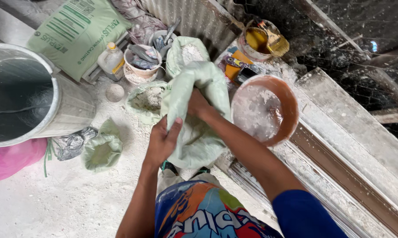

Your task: The person scrapes hardened residue from a large bowl, then pours water from a pink cup into the bowl. They scoop white plaster powder by hand from a fabric sack into the water and mix it with their hand, adding more powder as the mixture thickens.

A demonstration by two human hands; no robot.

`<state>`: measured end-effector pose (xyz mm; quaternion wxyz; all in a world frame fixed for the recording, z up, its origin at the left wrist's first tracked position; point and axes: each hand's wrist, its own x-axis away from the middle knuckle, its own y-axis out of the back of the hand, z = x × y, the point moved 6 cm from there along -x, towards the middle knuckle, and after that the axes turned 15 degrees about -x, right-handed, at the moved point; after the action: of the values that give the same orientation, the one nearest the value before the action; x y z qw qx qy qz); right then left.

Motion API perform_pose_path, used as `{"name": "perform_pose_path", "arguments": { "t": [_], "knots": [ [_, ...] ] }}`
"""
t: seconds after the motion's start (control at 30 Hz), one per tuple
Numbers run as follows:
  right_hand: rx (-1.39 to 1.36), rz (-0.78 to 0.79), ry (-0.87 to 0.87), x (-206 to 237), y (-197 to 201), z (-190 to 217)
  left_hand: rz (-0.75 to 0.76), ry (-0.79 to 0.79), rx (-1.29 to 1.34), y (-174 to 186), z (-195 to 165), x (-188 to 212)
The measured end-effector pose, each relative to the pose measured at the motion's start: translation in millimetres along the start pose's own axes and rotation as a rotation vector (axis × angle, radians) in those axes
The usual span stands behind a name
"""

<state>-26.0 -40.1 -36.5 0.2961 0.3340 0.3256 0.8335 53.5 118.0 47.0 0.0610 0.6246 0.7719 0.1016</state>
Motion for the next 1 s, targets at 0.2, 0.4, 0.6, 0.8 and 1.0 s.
{"name": "perform_pose_path", "arguments": {
  "t": [0.2,0.4,0.6,0.8,1.0],
  "knots": [
    [0.110,0.131,-0.050,-35,-50,-7,-0.181,0.078,0.121,18,17,-5],
    [0.068,0.527,-0.067,15,-80,-23,-0.262,0.090,0.208,25,22,-17],
    [-0.136,0.783,-0.171,47,-90,-43,-0.265,0.058,0.250,26,17,-23],
    [-0.893,0.578,-0.139,39,-76,-53,-0.253,0.112,0.096,35,13,-16],
    [-0.939,0.243,0.010,39,-55,-51,-0.272,0.077,-0.068,41,0,-12]
  ]
}}
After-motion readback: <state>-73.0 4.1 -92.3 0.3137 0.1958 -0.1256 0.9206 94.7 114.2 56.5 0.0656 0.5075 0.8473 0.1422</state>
